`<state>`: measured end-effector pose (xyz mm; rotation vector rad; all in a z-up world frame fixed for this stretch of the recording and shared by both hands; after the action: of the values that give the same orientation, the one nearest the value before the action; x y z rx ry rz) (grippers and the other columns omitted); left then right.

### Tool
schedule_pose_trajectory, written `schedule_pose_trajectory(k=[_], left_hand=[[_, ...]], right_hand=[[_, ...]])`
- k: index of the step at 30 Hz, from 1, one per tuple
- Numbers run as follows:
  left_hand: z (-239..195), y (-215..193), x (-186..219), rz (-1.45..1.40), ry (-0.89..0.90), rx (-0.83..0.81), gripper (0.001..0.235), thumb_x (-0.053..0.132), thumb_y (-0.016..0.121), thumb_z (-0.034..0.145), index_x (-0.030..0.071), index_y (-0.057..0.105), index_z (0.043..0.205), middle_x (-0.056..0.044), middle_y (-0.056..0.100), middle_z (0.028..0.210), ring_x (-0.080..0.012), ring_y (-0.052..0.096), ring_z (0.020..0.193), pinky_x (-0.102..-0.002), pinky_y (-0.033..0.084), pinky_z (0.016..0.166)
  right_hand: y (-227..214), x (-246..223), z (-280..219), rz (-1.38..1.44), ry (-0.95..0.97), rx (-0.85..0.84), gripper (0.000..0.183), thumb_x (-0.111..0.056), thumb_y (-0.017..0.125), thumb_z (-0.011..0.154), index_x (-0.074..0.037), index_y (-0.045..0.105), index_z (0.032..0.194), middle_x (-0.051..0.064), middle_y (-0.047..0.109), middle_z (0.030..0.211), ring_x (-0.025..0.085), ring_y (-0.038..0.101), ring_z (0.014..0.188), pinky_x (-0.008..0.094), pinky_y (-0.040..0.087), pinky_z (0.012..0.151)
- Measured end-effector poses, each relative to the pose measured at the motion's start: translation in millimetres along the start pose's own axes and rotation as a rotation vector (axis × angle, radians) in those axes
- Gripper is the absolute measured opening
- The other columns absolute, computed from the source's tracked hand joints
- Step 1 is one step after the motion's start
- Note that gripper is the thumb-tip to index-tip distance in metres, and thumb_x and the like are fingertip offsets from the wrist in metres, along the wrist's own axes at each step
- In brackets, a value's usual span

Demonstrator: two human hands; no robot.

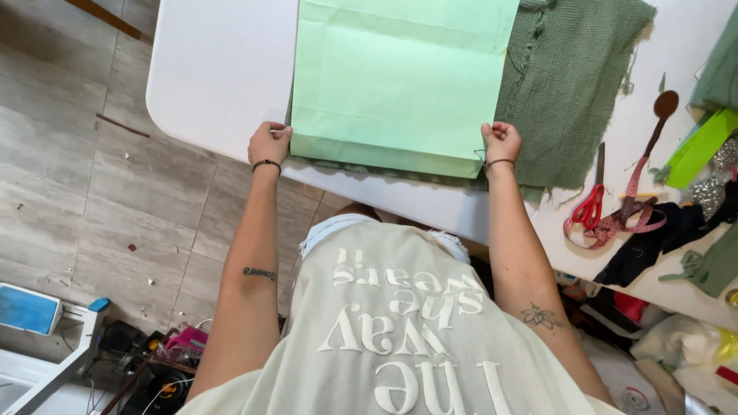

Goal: A person uses a paper template to cut green fabric with scissors on a workshop table, then aligns and folds the fabric.

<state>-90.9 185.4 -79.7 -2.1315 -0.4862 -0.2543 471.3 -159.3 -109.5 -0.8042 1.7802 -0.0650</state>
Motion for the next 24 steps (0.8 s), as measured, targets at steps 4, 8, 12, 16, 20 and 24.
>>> schedule_pose_trajectory(k=[4, 8, 12, 16, 20, 24], left_hand=[[17.7, 24.7, -23.1, 0.045, -0.01, -0.132, 0.046, 0.076, 0.067, 0.086, 0.035, 0.075, 0.106, 0.013, 0.075, 0.093, -0.0195, 0.072, 0.1, -0.041, 0.054, 0.088], [-4.9, 7.5, -15.7, -0.083, 0.02, -0.222, 0.04, 0.055, 0.074, 0.091, 0.02, 0.075, 0.112, -0.001, 0.074, 0.099, -0.0192, 0.075, 0.082, -0.035, 0.061, 0.075], [-5.1, 4.7, -28.0, -0.241, 0.052, -0.222, 0.036, 0.023, 0.086, 0.084, 0.012, 0.071, 0.115, -0.006, 0.074, 0.1, -0.0198, 0.073, 0.091, -0.03, 0.062, 0.074], [0.5, 4.8, -44.9, -0.18, 0.069, -0.112, 0.03, 0.025, 0.088, 0.081, 0.024, 0.074, 0.107, 0.006, 0.074, 0.092, -0.0113, 0.072, 0.091, -0.03, 0.059, 0.084], [-4.9, 1.3, -31.2, -0.13, 0.082, -0.12, 0.028, 0.031, 0.084, 0.083, 0.026, 0.074, 0.109, 0.008, 0.075, 0.093, -0.0129, 0.072, 0.092, -0.032, 0.057, 0.085], [-45.5, -38.8, 12.9, -0.2, 0.07, -0.045, 0.027, 0.042, 0.074, 0.094, 0.026, 0.068, 0.114, 0.004, 0.075, 0.104, -0.0181, 0.072, 0.099, -0.037, 0.055, 0.091]], right_hand=[[2.2, 2.5, -4.1, -0.086, 0.01, -0.14, 0.048, -0.03, 0.098, 0.083, -0.013, 0.066, 0.114, 0.002, 0.071, 0.088, 0.01, 0.067, 0.078, 0.025, 0.06, 0.072], [-3.3, 0.1, -20.2, -0.243, -0.022, -0.188, 0.051, -0.028, 0.098, 0.08, -0.016, 0.064, 0.116, 0.0, 0.074, 0.089, 0.01, 0.071, 0.078, 0.027, 0.061, 0.069], [-1.9, 16.0, -29.5, -0.253, -0.016, -0.179, 0.044, -0.033, 0.096, 0.082, -0.015, 0.064, 0.107, 0.0, 0.072, 0.085, 0.009, 0.068, 0.076, 0.025, 0.06, 0.069], [4.7, 7.4, -33.6, -0.148, -0.028, -0.126, 0.036, -0.03, 0.091, 0.088, -0.014, 0.064, 0.106, -0.001, 0.07, 0.081, 0.008, 0.064, 0.075, 0.022, 0.057, 0.07], [8.1, 22.2, -29.0, -0.175, 0.005, -0.147, 0.04, -0.034, 0.094, 0.084, -0.015, 0.065, 0.104, -0.001, 0.072, 0.079, 0.008, 0.064, 0.071, 0.023, 0.057, 0.068], [11.0, 14.2, -36.9, -0.228, -0.006, -0.163, 0.039, -0.034, 0.094, 0.085, -0.015, 0.065, 0.103, -0.002, 0.071, 0.079, 0.008, 0.065, 0.073, 0.023, 0.055, 0.068]])
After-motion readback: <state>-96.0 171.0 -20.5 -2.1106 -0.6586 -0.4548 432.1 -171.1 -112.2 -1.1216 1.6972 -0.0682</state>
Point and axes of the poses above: each hand's wrist, its own z-axis towards the middle knuckle, its own y-axis out of the palm, x = y × z, the point moved 9 cm from there along z, towards the middle knuckle
